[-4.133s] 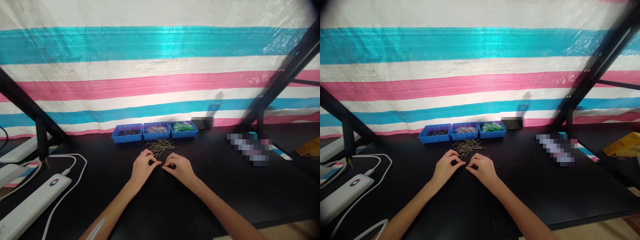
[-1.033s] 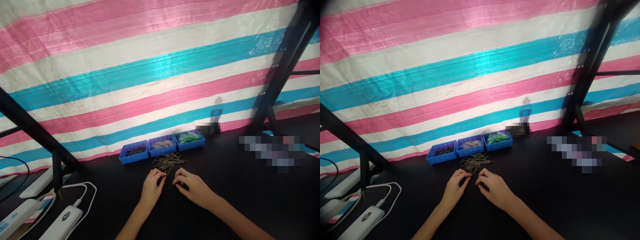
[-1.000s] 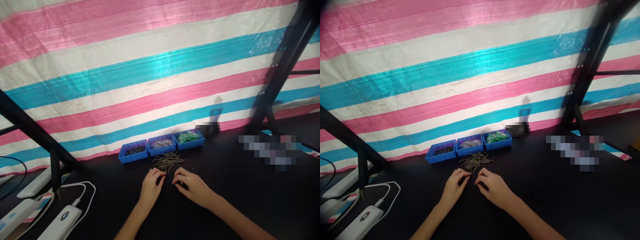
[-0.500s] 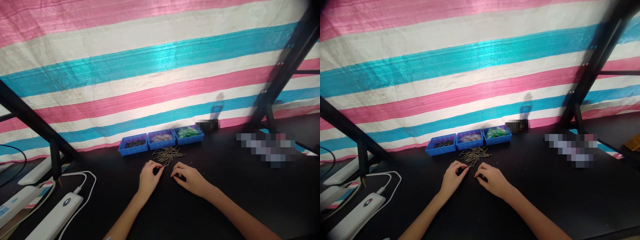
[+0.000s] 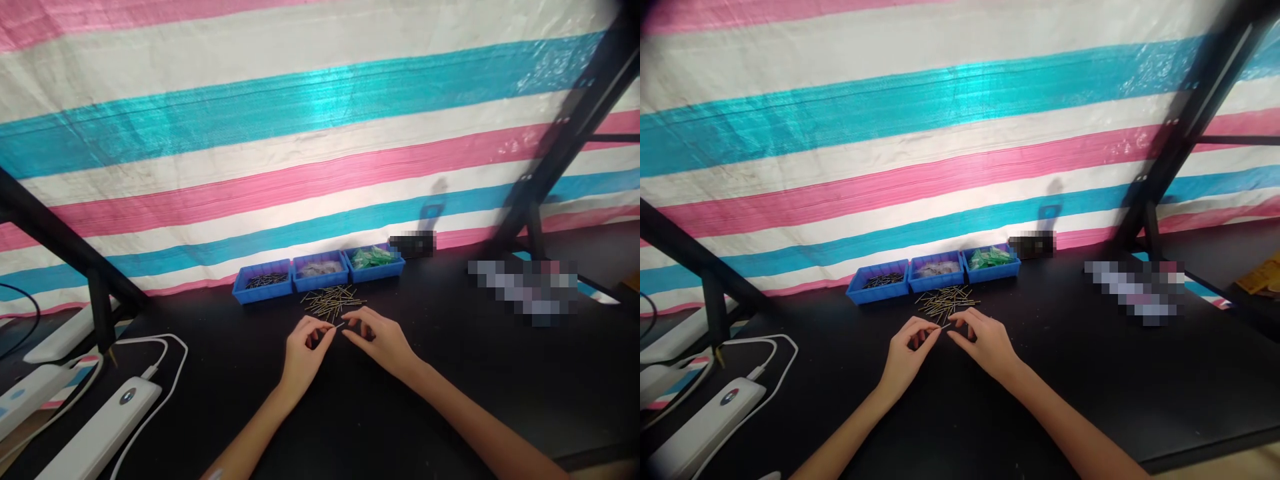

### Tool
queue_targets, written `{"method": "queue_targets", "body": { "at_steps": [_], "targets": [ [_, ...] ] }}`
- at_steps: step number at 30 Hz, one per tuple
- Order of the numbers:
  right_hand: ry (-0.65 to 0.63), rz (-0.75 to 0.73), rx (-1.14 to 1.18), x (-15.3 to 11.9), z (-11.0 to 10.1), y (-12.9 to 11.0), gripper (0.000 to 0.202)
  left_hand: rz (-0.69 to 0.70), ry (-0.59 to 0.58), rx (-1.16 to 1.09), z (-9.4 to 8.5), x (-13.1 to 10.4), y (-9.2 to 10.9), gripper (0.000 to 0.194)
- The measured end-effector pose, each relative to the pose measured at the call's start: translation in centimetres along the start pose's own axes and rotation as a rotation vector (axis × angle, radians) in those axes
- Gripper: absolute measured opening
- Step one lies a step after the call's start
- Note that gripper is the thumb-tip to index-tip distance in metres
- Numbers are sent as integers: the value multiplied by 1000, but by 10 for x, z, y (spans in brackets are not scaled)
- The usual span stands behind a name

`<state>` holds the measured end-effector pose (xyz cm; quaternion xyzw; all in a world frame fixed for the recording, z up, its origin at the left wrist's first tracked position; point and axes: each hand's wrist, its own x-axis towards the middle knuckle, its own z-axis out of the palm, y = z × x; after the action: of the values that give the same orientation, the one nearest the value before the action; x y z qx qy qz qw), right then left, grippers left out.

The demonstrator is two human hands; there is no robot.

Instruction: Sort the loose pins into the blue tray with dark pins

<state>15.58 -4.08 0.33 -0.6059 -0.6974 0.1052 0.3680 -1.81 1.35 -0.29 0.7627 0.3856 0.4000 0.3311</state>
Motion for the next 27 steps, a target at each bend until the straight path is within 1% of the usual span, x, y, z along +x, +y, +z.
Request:
{"method": "queue_targets", "body": {
  "at_steps": [5, 10, 13, 17, 22, 27],
  "targets": [
    [37, -55, 48, -1, -2, -3, 20, -30, -22, -20, -1, -1, 2, 19],
    [45, -81, 99, -1, -1, -2, 21, -71, -29, -56, -2, -6, 14, 21],
    [58, -68, 124, -1, -1, -2, 25, -86, -38, -56, -1, -8, 19, 19],
    [59, -55, 108, -1, -4, -2, 26, -92, -55, -63, -1, -8, 18, 17],
    [34, -106, 74, 0, -10, -3, 22, -81, -99, -87, 0, -8, 16, 16],
    [-16, -139, 90, 0, -11, -3, 23, -75, -118, -100, 1, -9, 15, 17]
  ]
}}
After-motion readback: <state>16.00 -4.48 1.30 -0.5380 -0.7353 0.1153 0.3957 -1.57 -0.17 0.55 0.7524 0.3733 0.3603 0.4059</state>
